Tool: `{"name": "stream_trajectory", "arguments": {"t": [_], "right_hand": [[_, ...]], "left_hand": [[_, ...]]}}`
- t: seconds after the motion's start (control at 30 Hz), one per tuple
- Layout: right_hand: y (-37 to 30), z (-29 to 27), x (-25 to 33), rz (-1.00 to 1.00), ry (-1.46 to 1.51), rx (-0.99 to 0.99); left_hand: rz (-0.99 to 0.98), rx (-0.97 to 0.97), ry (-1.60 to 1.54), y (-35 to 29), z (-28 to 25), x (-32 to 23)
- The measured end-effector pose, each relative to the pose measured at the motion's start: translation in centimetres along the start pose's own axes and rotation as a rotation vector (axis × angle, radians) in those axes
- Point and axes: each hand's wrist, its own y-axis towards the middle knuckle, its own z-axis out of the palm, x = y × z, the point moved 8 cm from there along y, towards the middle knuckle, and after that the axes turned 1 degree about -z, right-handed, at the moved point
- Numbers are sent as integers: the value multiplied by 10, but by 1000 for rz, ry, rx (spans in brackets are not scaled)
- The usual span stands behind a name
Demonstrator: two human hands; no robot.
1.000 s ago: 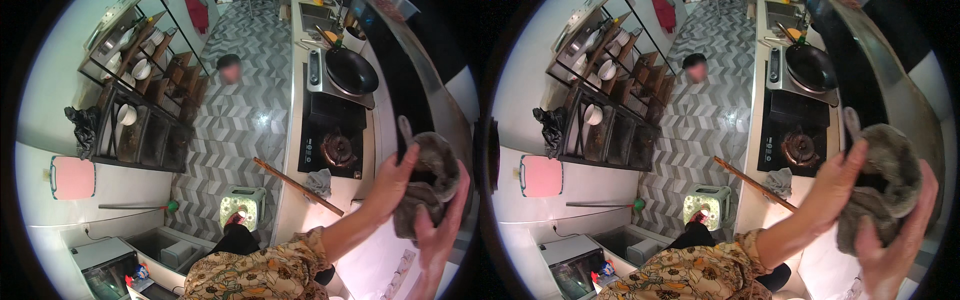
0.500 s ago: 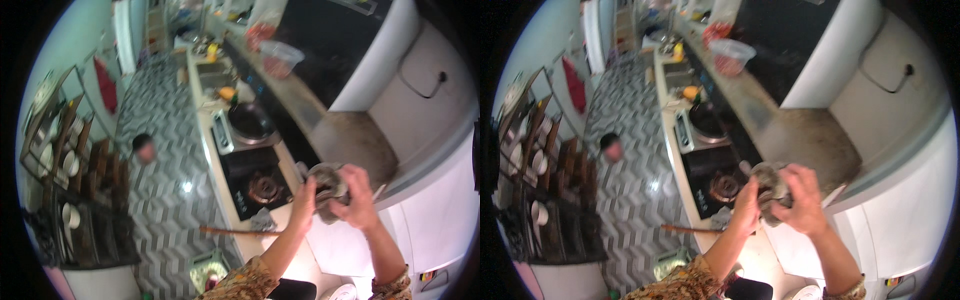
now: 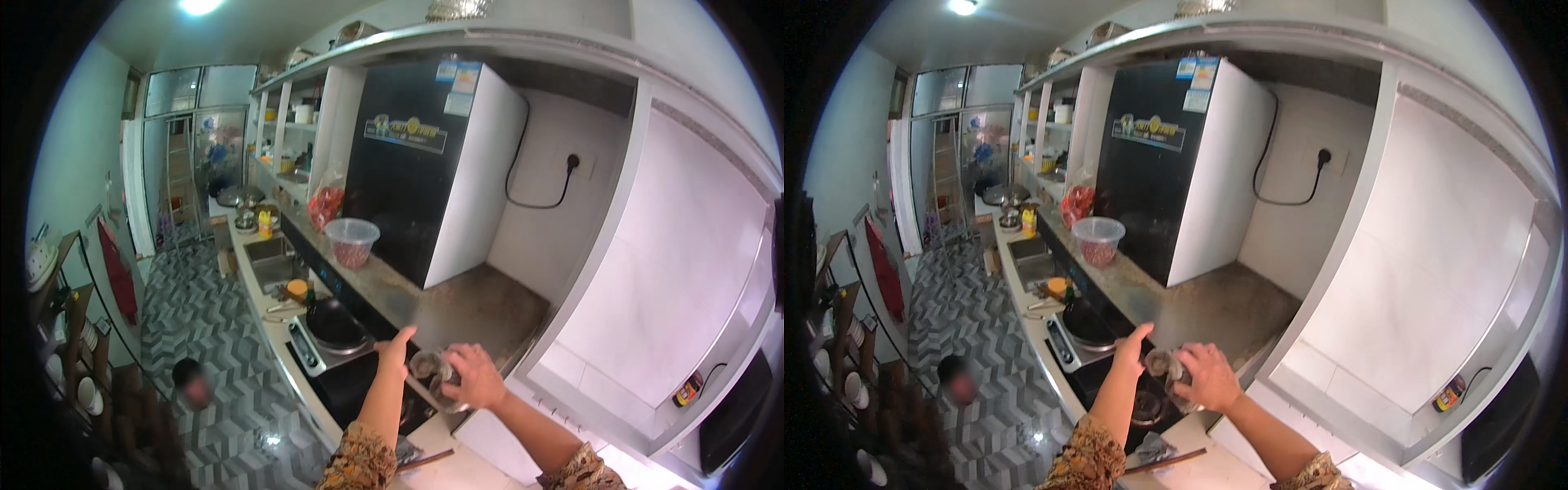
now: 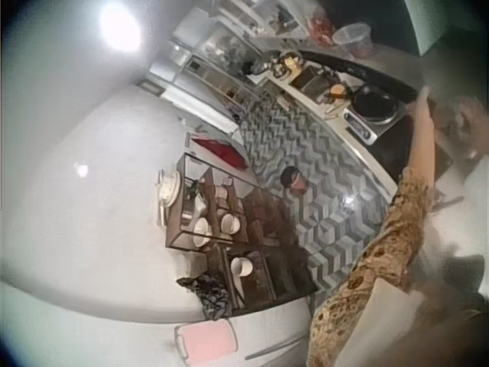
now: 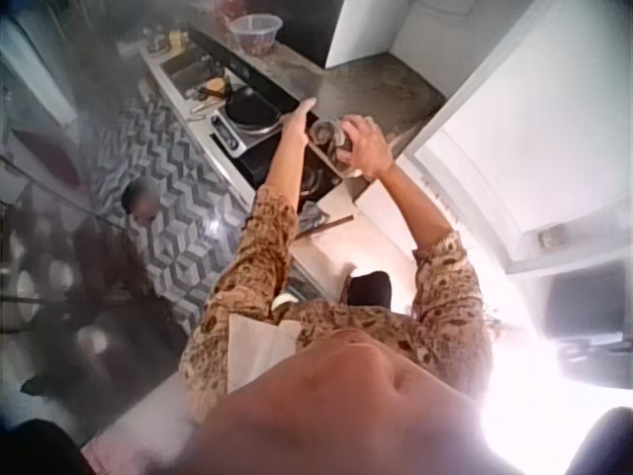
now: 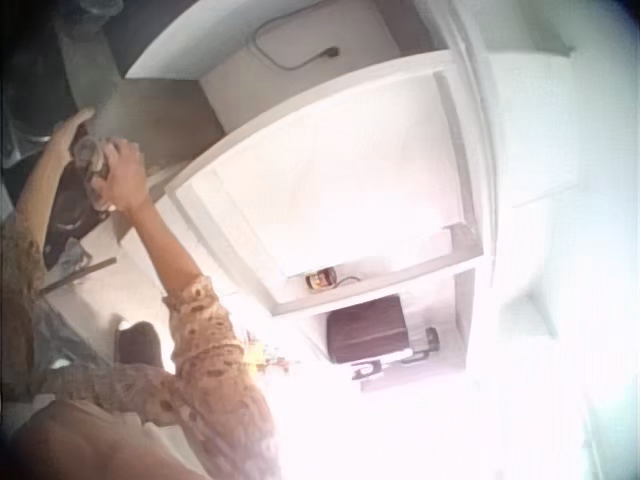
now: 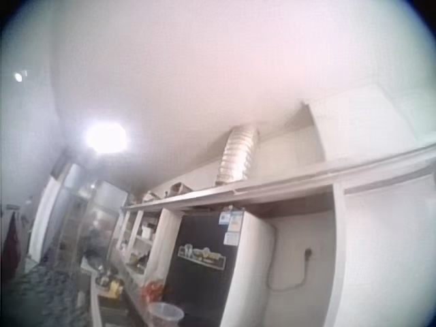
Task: The person scrubs the kitchen countertop and the range hood with a steel wool pad. They move a plastic container aside to reach the surface, wipe the hood's control panel, and continue scrubbing the surrounding areas.
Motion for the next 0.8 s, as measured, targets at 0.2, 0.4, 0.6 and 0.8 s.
{"name": "stream_trajectory", "arguments": {"t": [0.2, 0.4, 0.6, 0.8], "right_hand": [[-22, -6, -1, -86, 123, -206], [-172, -10, 29, 172, 184, -300], [-300, -47, -39, 655, -138, -344], [-264, -128, -100, 695, -604, -278]], "left_hand": [[103, -104, 94, 30, -12, 11], [38, 17, 199, 0, 3, -4], [120, 45, 78, 2, 5, -10], [112, 183, 114, -7, 20, -11]]}}
